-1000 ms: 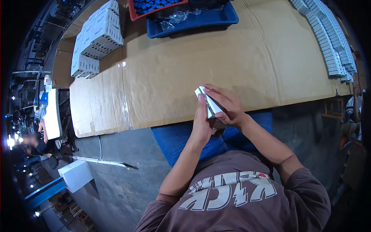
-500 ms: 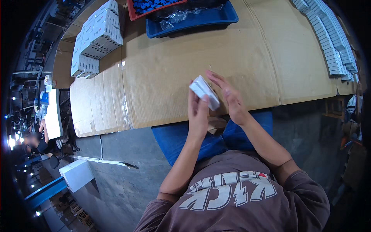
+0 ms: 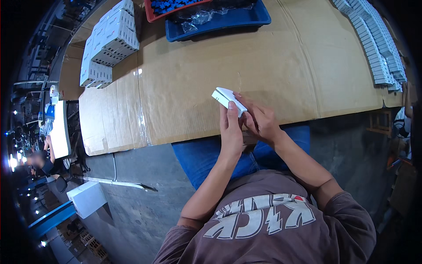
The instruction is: Assemble internal microcomponents into a white rectangular housing unit.
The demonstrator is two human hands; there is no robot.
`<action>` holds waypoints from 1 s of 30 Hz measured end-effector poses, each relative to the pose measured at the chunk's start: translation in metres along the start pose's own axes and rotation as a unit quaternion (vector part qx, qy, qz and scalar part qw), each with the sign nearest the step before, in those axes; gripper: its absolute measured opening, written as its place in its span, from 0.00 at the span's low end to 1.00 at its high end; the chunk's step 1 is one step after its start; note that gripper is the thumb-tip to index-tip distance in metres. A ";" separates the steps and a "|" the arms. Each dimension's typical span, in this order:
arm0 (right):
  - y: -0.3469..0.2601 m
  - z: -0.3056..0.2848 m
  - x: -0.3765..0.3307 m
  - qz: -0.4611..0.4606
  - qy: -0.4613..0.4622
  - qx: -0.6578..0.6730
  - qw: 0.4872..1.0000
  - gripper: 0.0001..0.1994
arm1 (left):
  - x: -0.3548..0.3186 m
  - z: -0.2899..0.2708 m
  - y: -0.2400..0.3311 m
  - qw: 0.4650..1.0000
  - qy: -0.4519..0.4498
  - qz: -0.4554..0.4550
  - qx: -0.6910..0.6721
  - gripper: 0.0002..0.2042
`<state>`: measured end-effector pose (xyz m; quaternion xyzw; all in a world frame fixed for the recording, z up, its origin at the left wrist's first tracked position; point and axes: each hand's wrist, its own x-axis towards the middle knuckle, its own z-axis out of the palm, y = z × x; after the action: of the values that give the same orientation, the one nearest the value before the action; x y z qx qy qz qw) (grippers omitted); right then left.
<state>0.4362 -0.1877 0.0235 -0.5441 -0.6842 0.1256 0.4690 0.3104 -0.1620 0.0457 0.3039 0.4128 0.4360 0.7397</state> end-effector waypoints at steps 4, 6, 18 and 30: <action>-0.005 0.000 0.000 -0.012 0.023 -0.006 1.000 0.23 | -0.008 0.004 0.004 0.998 0.031 -0.041 -0.042 0.21; -0.005 0.001 -0.001 -0.029 0.033 -0.010 0.999 0.22 | -0.012 0.008 0.008 0.996 0.040 -0.049 -0.059 0.21; -0.018 -0.001 0.010 0.002 0.027 0.102 0.994 0.21 | -0.005 -0.011 0.005 0.999 0.012 -0.003 -0.047 0.23; -0.033 -0.026 0.028 0.395 -0.092 0.417 0.814 0.24 | 0.007 -0.034 0.029 0.917 -0.157 0.218 0.296 0.56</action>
<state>0.4367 -0.1849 0.0736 -0.5057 -0.3324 0.6225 0.4963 0.2711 -0.1405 0.0509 0.6561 0.3248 0.3908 0.5579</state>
